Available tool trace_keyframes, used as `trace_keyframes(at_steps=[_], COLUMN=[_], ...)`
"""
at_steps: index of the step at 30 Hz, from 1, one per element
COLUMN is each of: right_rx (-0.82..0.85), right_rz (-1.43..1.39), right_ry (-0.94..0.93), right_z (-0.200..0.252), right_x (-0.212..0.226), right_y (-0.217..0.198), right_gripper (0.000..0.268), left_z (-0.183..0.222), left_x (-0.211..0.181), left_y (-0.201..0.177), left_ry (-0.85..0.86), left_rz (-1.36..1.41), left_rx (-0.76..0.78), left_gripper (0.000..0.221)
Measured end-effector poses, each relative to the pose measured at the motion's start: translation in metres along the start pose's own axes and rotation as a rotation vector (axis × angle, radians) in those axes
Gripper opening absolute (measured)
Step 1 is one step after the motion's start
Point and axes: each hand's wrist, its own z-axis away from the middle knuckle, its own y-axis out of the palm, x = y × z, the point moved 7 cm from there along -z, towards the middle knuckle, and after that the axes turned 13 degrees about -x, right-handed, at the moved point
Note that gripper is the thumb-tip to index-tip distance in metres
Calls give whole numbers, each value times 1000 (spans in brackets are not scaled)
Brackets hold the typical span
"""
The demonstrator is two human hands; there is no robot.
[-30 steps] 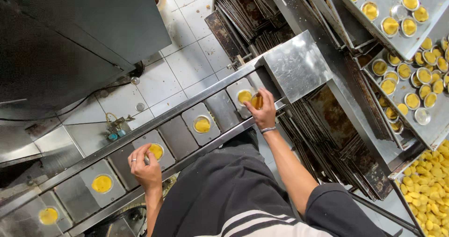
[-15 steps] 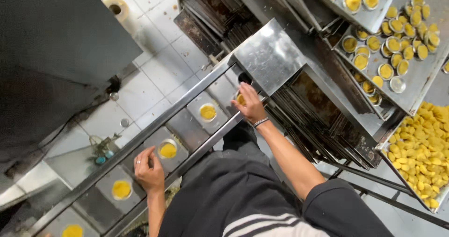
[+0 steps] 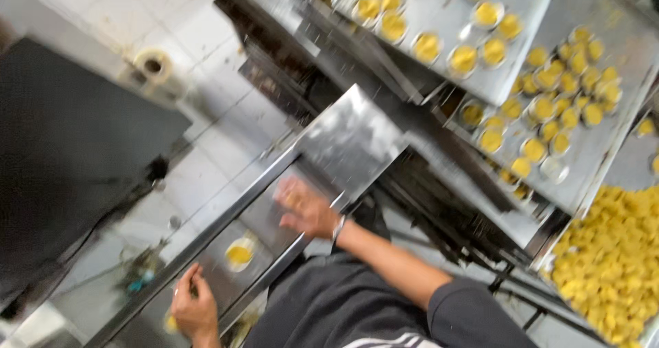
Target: The person places small tarts into a conveyor belt and onto trays by hand, moving stacks of empty tart molds and filled tarts.
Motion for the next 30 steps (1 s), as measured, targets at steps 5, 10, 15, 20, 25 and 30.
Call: trace_keyframes(at_steps=[5, 10, 15, 20, 25, 30], right_rx=[-146, -425, 327, 561, 553, 607], right_rz=[-67, 409, 597, 752, 676, 391], right_ry=[14, 203, 247, 51, -108, 15], right_z=[-97, -153, -169, -158, -168, -171], right_x=[-21, -183, -313, -360, -360, -326], right_y=[-225, -441, -456, -444, -469, -510], right_gripper=[33, 20, 31, 34, 44, 41], left_z=[-9, -19, -14, -35, -49, -48], left_x=[-146, -330, -506, -642, -672, -668], left_y=[74, 143, 229, 284, 336, 365], left_ry=[54, 141, 415, 723, 743, 681], left_rz=[44, 139, 326, 374, 270, 69], left_rx=[-50, 13, 205, 221, 152, 278], left_gripper=[20, 20, 29, 28, 21, 52])
